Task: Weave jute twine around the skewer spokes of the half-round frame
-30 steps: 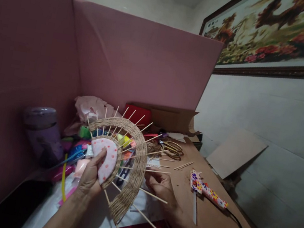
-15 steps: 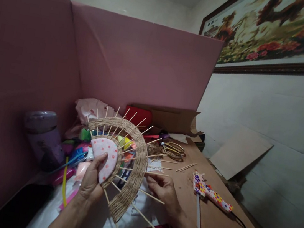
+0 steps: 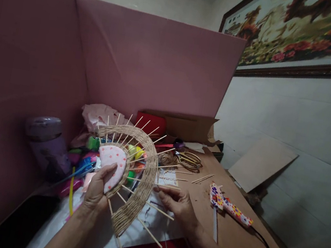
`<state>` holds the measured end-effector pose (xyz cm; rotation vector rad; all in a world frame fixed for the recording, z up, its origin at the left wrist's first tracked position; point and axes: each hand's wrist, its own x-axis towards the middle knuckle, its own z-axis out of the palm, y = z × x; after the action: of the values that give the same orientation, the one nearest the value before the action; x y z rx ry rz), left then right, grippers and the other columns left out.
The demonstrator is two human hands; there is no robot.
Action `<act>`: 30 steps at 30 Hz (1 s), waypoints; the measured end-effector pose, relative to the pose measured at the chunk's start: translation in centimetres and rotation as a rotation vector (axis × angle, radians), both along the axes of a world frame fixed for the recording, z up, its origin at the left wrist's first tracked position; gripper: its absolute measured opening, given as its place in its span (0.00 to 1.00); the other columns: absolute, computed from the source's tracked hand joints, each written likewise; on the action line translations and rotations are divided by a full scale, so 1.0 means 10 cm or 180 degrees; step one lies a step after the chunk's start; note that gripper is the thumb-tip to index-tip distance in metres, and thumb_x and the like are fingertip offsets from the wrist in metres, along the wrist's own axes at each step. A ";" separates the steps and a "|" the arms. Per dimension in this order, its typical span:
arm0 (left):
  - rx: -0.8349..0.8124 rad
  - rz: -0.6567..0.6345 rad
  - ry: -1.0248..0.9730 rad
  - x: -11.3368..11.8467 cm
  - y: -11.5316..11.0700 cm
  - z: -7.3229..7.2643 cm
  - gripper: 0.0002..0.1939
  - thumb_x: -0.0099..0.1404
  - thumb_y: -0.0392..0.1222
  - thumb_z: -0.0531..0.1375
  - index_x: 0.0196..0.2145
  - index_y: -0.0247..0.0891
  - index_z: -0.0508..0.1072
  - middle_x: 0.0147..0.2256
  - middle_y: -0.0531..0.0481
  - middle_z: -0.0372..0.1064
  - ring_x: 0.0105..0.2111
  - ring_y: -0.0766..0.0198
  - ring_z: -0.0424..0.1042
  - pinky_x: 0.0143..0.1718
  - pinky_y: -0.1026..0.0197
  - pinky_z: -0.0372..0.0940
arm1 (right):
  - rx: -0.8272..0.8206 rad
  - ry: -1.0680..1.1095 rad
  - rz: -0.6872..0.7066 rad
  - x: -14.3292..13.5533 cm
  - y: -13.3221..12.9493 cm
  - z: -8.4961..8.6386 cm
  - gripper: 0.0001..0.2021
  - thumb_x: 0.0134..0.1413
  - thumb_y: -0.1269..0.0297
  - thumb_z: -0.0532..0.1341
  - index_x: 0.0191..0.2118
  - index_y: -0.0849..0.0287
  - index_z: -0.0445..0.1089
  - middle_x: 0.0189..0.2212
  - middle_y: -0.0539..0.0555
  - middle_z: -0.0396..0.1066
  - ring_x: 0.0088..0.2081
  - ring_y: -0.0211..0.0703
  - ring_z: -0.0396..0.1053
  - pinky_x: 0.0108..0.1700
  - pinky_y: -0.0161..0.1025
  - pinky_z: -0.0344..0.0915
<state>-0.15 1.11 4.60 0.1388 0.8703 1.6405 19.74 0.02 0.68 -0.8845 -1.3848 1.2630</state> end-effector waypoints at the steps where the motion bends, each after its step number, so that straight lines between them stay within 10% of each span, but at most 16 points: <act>1: 0.0016 0.0006 0.0018 -0.01 0.00 0.00 0.12 0.53 0.26 0.55 0.37 0.29 0.72 0.22 0.46 0.74 0.19 0.62 0.73 0.23 0.62 0.71 | -0.0018 -0.0036 0.0028 0.01 0.01 0.00 0.14 0.43 0.55 0.65 0.34 0.58 0.78 0.27 0.55 0.75 0.23 0.34 0.62 0.24 0.32 0.58; 14: 0.0125 -0.0074 -0.0201 0.00 0.00 -0.01 0.13 0.53 0.28 0.57 0.38 0.31 0.72 0.25 0.46 0.75 0.23 0.61 0.74 0.26 0.62 0.72 | 0.0911 -0.1416 -0.0639 0.20 -0.37 0.24 0.12 0.56 0.62 0.56 0.42 0.55 0.75 0.36 0.55 0.76 0.38 0.46 0.72 0.39 0.40 0.66; 30: 0.0191 -0.0047 -0.0229 0.02 0.01 -0.07 0.15 0.53 0.27 0.57 0.39 0.31 0.72 0.25 0.47 0.75 0.22 0.61 0.74 0.26 0.62 0.71 | 0.1615 -0.2289 -0.0618 0.09 -0.69 0.13 0.10 0.56 0.72 0.53 0.38 0.58 0.71 0.30 0.55 0.73 0.32 0.42 0.70 0.33 0.36 0.61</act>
<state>0.09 1.17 3.86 0.1269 0.7641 1.6488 20.63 -6.85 1.94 -1.1187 -1.9971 0.3942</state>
